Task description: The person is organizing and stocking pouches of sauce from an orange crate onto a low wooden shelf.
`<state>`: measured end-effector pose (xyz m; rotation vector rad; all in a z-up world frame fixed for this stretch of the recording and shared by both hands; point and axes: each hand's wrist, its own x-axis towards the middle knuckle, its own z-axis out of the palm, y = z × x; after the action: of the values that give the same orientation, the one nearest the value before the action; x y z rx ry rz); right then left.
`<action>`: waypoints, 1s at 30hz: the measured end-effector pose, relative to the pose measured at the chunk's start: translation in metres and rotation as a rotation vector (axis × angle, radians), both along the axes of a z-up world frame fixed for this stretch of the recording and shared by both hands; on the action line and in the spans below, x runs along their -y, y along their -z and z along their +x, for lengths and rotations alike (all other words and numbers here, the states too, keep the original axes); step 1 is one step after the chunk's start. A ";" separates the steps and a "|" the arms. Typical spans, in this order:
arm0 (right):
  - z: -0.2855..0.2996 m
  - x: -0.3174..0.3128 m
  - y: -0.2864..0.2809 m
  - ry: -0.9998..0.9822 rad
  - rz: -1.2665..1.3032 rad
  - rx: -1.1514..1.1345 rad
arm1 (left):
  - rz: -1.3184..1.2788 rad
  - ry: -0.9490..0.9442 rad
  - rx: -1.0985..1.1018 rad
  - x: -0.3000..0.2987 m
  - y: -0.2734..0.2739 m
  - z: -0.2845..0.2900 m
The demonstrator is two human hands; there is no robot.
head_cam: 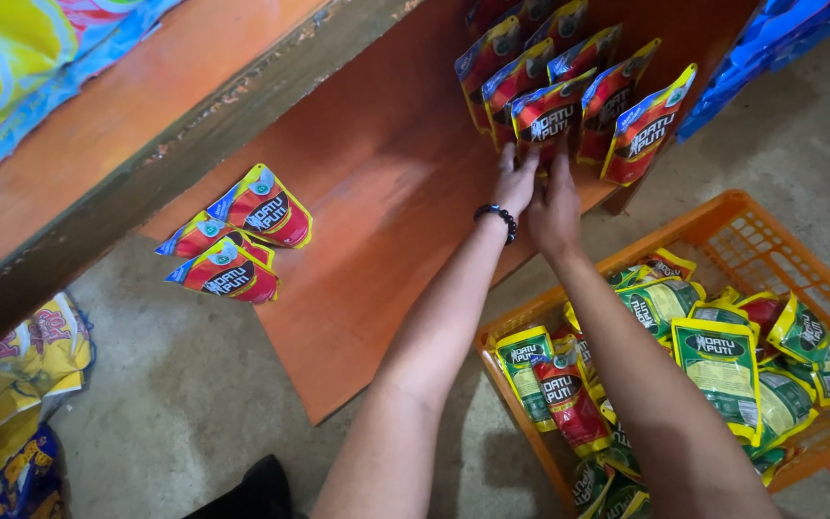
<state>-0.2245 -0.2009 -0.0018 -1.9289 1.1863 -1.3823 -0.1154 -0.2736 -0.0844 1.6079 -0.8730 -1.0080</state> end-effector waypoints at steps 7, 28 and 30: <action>0.002 0.000 -0.009 -0.035 0.087 0.049 | 0.013 -0.036 0.060 0.012 0.014 0.001; -0.014 0.020 0.007 -0.145 0.042 -0.020 | -0.086 -0.047 -0.209 0.019 0.010 -0.004; -0.016 0.021 0.005 -0.174 0.023 -0.058 | -0.022 -0.046 -0.287 0.008 -0.012 -0.009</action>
<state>-0.2407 -0.2215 -0.0073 -2.0159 1.0286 -1.2249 -0.1248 -0.2820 -0.0724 1.4148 -0.6473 -1.1579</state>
